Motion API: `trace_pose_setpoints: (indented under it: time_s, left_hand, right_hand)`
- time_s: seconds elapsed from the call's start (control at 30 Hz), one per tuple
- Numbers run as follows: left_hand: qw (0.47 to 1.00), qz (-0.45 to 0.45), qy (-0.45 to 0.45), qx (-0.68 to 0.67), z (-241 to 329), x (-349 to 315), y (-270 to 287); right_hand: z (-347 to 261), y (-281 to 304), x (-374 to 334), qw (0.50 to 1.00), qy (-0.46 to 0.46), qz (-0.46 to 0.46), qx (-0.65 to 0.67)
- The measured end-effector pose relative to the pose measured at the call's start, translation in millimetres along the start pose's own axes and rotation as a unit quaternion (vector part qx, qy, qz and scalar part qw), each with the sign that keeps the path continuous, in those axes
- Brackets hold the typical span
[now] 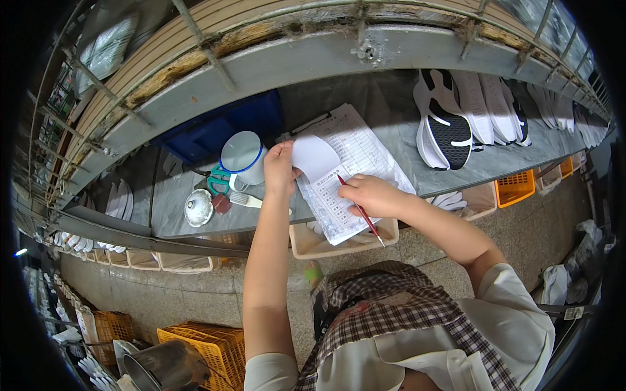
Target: The person picks up various slippers from shelves and bins, turns them over to inspect soles, and places them into different bins. They handle green, white, and black-and-white slippers, moving them between shelves and containers.
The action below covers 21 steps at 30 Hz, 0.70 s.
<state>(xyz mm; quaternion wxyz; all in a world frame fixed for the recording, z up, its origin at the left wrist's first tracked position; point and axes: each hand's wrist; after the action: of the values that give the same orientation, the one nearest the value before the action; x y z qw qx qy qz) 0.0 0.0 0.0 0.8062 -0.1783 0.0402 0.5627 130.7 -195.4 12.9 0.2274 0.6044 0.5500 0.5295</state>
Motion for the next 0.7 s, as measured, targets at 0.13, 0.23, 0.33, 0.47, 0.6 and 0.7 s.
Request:
trace_pose_setpoints:
  time_s: [0.13, 0.23, 0.33, 0.47, 0.6, 0.7]
  left_hand:
    - [1.000, -0.002, -0.006, 0.000, 0.7, 1.3, -0.2]
    - [1.000, 0.003, -0.004, -0.002, 1.0, -2.8, 1.2]
    - [1.000, 0.003, -0.010, -0.001, 3.3, -4.1, -0.7]
    - [1.000, -0.005, -0.024, 0.004, 3.1, -3.3, -1.0]
    - [0.980, 0.035, -0.171, 0.098, -2.4, -2.0, 0.1]
    - [0.876, 0.072, -0.409, 0.248, -2.8, -3.7, 2.4]
  right_hand:
    - [3.1, -5.2, 4.8, 0.996, 0.022, 0.014, -0.081]
    - [-0.6, -13.0, 6.7, 0.994, 0.032, 0.024, -0.102]
    - [0.3, -16.6, 11.2, 0.992, 0.039, 0.037, -0.113]
    - [2.4, -16.3, 13.3, 0.990, 0.052, 0.054, -0.122]
    - [3.8, -14.5, 10.8, 0.989, 0.059, 0.050, -0.124]
    - [7.0, -13.7, 8.6, 0.986, 0.110, 0.067, -0.107]
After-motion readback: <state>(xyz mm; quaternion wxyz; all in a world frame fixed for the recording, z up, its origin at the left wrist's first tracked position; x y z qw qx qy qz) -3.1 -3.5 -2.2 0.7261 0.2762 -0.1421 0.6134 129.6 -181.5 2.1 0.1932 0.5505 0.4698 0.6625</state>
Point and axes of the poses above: each hand's wrist, its own x-axis towards the middle knuckle, its own y-axis out of the back of the hand, z = x × y, and after that the axes turned 12 degrees about z, right-handed
